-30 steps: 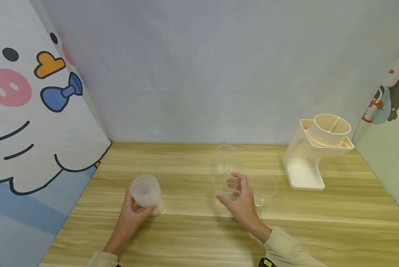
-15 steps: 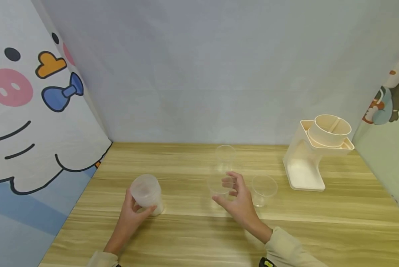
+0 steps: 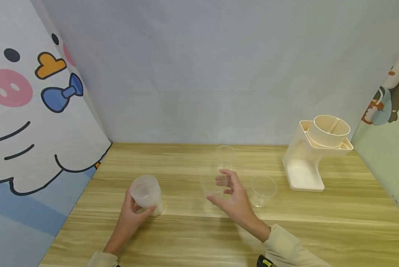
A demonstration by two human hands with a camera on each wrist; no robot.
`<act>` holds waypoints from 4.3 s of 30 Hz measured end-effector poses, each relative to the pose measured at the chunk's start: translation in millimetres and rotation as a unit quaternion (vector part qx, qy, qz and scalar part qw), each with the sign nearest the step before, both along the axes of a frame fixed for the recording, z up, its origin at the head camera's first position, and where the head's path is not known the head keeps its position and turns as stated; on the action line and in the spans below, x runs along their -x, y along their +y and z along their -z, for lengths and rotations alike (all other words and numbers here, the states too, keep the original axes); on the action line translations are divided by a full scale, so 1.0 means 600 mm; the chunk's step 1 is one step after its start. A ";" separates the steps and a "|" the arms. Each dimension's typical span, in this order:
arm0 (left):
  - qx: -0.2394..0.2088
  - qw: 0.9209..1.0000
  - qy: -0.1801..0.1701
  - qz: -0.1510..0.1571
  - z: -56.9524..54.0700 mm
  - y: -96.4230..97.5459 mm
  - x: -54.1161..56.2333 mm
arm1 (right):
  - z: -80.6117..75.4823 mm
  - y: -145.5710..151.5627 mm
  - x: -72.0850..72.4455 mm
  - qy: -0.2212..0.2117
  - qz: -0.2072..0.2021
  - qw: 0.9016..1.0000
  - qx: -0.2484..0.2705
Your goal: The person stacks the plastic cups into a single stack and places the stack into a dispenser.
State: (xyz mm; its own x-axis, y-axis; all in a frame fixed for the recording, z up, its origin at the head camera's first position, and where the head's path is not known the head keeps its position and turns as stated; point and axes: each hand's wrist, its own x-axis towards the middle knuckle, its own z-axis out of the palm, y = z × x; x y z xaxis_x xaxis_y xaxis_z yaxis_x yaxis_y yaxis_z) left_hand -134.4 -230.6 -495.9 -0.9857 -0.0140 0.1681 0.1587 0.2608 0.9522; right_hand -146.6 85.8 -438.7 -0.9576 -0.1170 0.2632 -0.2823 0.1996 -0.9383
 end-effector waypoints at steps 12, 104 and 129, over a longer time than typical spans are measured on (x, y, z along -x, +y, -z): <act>0.005 1.000 -0.005 -0.002 -0.001 -0.002 -0.003 | -0.031 -0.027 0.001 0.012 -0.025 1.000 -0.004; 0.005 1.000 -0.003 0.015 -0.006 -0.005 0.001 | -0.131 -0.200 0.058 0.128 -0.175 0.976 0.009; -0.005 1.000 0.013 0.018 -0.007 -0.001 -0.001 | -0.099 -0.233 0.062 0.124 -0.210 0.970 -0.018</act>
State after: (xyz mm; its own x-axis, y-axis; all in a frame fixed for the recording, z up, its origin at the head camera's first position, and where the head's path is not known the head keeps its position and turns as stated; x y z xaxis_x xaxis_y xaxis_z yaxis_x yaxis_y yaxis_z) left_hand -133.9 -231.4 -492.0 -0.9807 0.0193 0.1943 0.1931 0.2450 0.9501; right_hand -183.8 -54.1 -379.5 -0.7313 -0.4958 0.4683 -0.5626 0.0505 -0.8252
